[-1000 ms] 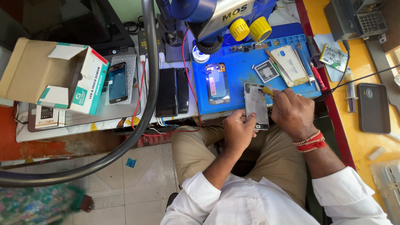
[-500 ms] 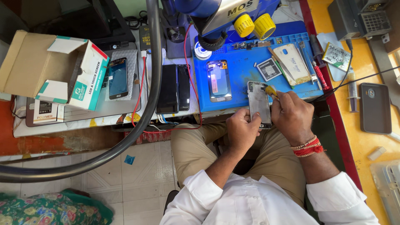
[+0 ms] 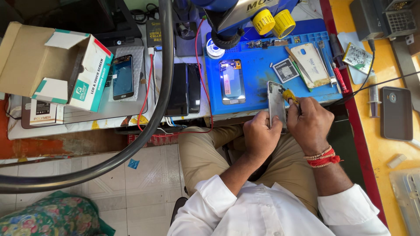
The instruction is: The person sits at a repair workbench holding a disassembled phone frame and a yellow adhesive tube. They open the tube, squeeze adhesive along the edges of the phone frame, reposition the frame repeatedly to reach different sides, and continue applying adhesive around the frame on the workbench.
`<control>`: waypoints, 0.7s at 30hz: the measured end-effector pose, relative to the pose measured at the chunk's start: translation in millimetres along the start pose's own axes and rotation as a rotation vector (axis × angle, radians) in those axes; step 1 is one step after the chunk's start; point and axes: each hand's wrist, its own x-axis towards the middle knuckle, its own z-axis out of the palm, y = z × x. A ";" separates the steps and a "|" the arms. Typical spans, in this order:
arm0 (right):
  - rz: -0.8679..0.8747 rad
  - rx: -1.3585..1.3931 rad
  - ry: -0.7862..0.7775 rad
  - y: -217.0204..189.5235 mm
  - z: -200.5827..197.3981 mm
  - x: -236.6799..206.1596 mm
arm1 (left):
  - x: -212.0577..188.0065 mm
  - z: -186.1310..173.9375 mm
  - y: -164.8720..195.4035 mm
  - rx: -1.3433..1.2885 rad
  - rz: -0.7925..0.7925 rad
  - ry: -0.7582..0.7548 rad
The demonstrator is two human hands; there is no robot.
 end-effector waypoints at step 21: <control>0.045 0.020 0.002 -8.0 -4.6 -3.4 | -0.8 2.0 0.7 0.004 0.030 0.002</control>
